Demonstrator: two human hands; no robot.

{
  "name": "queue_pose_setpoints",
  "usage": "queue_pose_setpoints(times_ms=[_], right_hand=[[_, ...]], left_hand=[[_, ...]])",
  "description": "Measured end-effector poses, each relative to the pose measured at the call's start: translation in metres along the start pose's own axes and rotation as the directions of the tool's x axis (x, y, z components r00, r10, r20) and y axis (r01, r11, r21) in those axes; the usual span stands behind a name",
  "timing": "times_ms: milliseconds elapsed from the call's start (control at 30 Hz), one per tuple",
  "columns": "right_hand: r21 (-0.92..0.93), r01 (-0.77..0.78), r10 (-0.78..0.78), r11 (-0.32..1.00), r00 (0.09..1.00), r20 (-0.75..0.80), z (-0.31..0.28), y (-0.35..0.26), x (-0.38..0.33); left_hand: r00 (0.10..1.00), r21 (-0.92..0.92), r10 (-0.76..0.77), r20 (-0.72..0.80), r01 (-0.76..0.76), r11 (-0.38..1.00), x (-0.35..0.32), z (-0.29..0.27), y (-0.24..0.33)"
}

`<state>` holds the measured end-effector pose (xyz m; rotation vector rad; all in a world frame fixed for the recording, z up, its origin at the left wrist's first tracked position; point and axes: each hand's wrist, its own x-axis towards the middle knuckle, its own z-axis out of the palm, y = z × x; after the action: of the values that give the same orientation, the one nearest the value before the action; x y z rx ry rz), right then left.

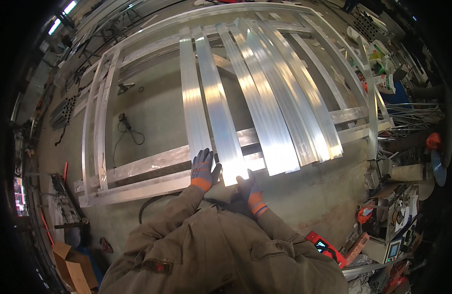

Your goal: The person picks up long aluminum strips from the floor and places them one by one into a large rectangular metal frame. The person aligns each strip vertically within the frame and adjusts its position before moving to the next strip.

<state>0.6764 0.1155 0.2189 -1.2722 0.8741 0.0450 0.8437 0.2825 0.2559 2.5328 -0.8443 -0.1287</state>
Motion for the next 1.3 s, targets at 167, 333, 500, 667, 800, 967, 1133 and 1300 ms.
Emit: queue_pose_setpoints(times_ms=[167,333,500,667,800,967,1133,1300], right_hand=[[0.447,-0.076,0.056,0.891,0.997,0.058,-0.007,0.042,0.022],[0.278,-0.19,0.208,0.942,0.978,-0.035,-0.007,0.027,0.006],[-0.817,0.115,-0.337,0.565,0.936,-0.102,0.002,-0.025,-0.018],[-0.947,0.202,-0.466,0.251,0.882,0.065,0.032,-0.045,-0.007],[-0.94,0.151,-0.309,0.307,0.95,0.051,0.04,-0.058,0.0],[-0.87,0.089,-0.17,0.484,0.985,0.006,0.034,-0.073,0.006],[-0.928,0.141,-0.254,0.345,0.966,0.053,0.044,-0.066,0.006],[-0.932,0.239,-0.364,0.271,0.922,0.131,0.041,-0.064,0.009]], left_hand=[[1.0,0.002,0.025,0.018,-0.025,1.0,0.0,-0.007,0.0],[0.999,0.042,0.006,0.04,-0.007,0.999,-0.003,-0.003,0.005],[0.996,-0.006,0.067,0.058,-0.067,0.998,0.001,0.01,0.016],[0.999,-0.11,0.027,0.02,-0.024,0.994,0.011,0.002,0.021],[0.982,-0.354,-0.15,0.114,0.181,0.917,0.016,0.0,0.026],[0.88,-0.568,-0.297,0.37,0.468,0.677,0.028,0.039,0.019],[0.913,-0.391,-0.192,0.36,0.334,0.858,0.026,0.066,0.015],[0.912,-0.544,-0.225,0.344,0.389,0.744,0.027,0.045,0.033]])
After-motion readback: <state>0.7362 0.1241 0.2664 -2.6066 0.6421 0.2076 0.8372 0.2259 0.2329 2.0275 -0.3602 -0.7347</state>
